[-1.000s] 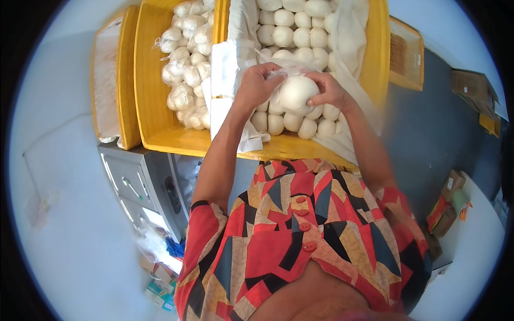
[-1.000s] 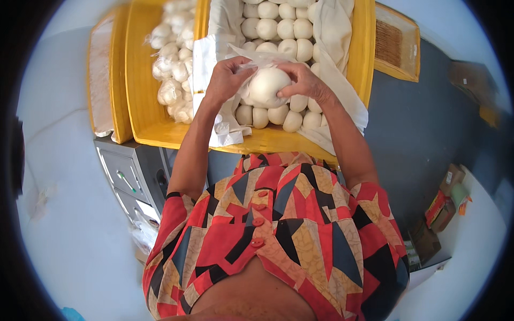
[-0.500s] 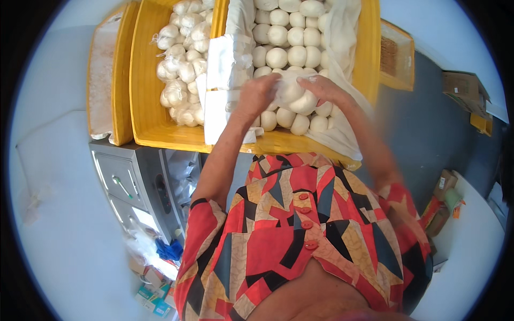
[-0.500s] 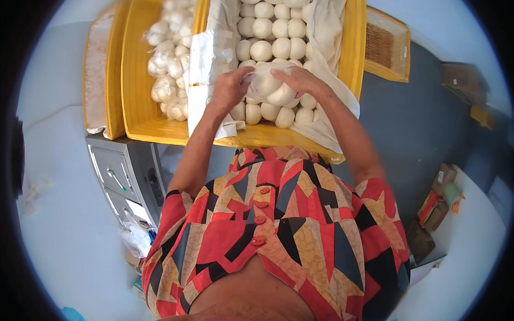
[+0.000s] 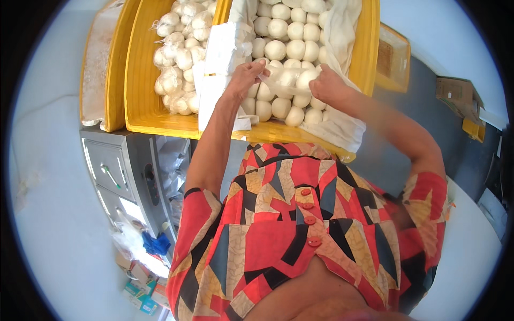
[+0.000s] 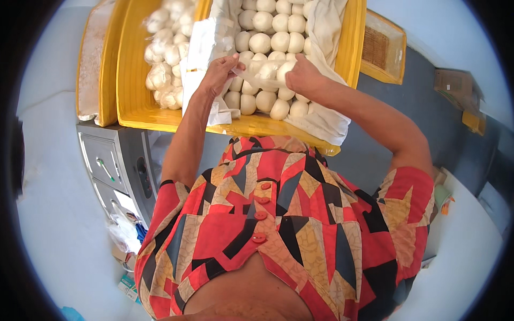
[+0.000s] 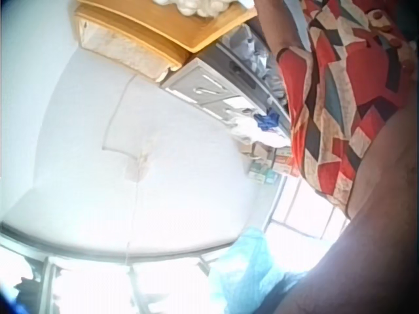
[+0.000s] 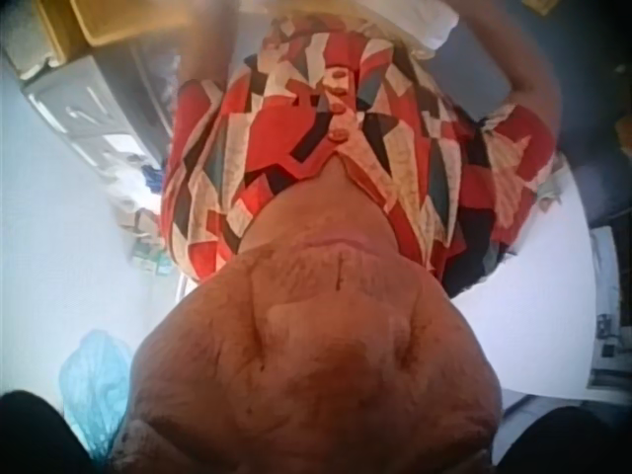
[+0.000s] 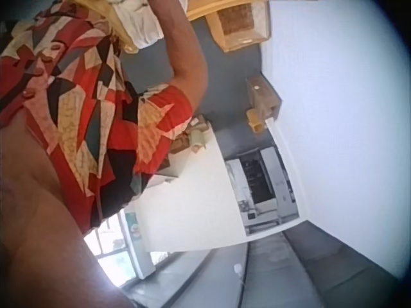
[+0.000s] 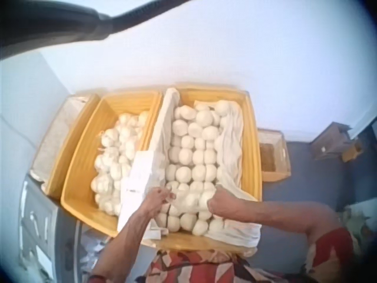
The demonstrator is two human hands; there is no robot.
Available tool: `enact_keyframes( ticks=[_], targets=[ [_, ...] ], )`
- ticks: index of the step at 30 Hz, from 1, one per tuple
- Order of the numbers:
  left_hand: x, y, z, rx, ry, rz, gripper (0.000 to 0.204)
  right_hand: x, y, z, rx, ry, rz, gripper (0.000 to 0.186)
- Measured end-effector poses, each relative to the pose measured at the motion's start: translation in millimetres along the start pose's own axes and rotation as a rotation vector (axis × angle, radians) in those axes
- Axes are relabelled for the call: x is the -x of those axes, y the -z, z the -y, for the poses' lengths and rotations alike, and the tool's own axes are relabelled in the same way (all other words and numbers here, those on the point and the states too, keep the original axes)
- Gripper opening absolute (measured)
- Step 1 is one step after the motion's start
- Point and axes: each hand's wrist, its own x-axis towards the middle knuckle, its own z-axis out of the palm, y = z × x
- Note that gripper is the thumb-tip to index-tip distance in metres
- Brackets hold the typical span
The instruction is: The person repeatedly picks white dough balls from a yellow bin, places them into small clear plastic bags, ties the bags, and sets them aside in an adjacent bin. The process is repeated continuously throughout the clip.
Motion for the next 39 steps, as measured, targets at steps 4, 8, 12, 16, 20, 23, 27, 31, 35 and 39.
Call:
enact_keyframes(
  ticks=[4, 8, 12, 16, 20, 23, 27, 31, 35, 39],
  targets=[
    [22.9, -14.4, -24.3, 0.357, -0.047, 0.154, 0.028, 0.6, 12.6, -25.5, -0.416, -0.091, -0.617, 0.014],
    [49.5, -23.5, -62.7, 0.337, -0.152, 0.235, 0.027, -12.8, 30.7, -16.7, -1.051, -0.434, -0.884, 0.028],
    [57.0, -22.2, -73.3, 0.048, -0.217, 0.283, 0.038, -18.5, 64.1, -10.7, -1.867, -0.564, -0.562, 0.044],
    [50.0, -28.6, -64.5, 0.031, -0.276, 0.272, 0.043, -21.5, 90.7, -2.8, -2.336, -0.427, -0.526, 0.063],
    [38.0, -29.5, -52.0, 0.100, -0.305, 0.356, 0.047, -16.6, 88.6, -6.0, -2.453, -0.355, -0.489, 0.064],
    [35.2, -32.7, -46.3, 0.141, -0.209, 0.554, 0.050, -6.2, 89.9, -4.9, -2.386, -0.446, -0.358, 0.066],
    [31.3, -41.3, -38.3, 0.171, -0.137, 0.679, 0.047, 7.4, 93.1, -4.4, -2.403, -0.512, -0.252, 0.067],
    [30.9, -51.7, -31.6, 0.091, -0.123, 0.639, 0.027, 16.4, 97.9, -2.2, -2.312, -0.551, -0.260, 0.063],
    [41.4, -47.2, -36.8, -0.028, -0.186, 0.410, 0.011, 24.4, 90.7, -2.2, -2.186, -0.596, -0.381, 0.042],
    [45.7, -14.7, -38.6, 0.301, -0.202, 0.130, 0.011, 40.5, 19.3, -12.9, -2.425, -0.768, -0.577, 0.024]
  ],
)
